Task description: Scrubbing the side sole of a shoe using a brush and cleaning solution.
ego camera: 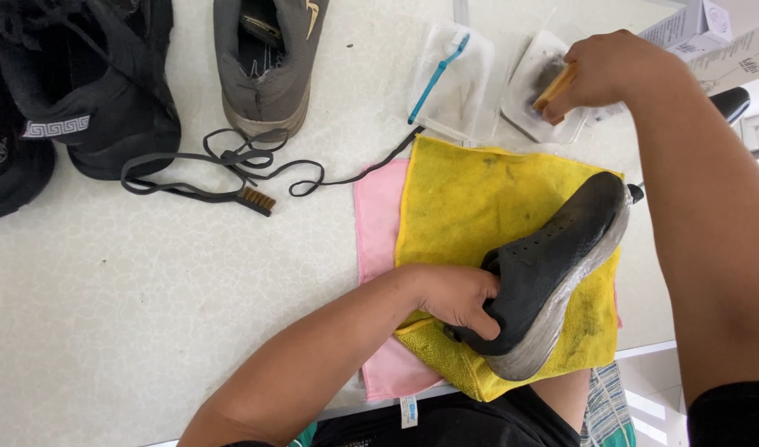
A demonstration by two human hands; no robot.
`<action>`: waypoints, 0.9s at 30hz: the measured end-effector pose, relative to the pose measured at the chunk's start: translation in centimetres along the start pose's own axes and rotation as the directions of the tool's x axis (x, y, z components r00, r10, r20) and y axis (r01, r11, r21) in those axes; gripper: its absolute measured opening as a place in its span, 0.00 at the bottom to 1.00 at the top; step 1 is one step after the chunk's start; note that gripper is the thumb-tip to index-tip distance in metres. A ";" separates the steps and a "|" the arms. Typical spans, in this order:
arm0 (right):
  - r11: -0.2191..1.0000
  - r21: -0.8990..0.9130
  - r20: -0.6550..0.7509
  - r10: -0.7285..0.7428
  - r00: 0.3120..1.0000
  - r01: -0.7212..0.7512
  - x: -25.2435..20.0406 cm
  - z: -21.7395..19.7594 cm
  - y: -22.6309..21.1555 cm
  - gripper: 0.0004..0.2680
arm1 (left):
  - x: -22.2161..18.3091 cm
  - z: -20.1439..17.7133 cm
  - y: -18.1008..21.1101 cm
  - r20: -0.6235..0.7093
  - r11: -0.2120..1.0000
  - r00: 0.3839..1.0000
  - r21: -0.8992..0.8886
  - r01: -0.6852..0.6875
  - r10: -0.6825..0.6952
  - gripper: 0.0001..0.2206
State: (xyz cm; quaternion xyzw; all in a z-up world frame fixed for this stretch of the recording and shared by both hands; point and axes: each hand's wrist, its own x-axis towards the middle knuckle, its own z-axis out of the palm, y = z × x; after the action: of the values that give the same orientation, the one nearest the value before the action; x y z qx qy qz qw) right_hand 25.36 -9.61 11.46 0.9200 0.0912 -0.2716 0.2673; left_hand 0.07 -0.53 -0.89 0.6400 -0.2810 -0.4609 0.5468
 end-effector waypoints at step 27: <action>0.997 0.007 -0.015 -0.072 0.997 0.072 0.4 -0.5 -0.3 0.38 | -0.4 -0.4 0.8 0.019 0.999 0.999 0.032 0.043 -0.043 0.20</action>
State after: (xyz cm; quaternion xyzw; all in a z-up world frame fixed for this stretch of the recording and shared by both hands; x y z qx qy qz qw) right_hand 25.84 -9.08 11.41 0.9191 0.1255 -0.2745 0.2532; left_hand 0.38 -0.15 -0.02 0.6499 -0.2801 -0.4744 0.5236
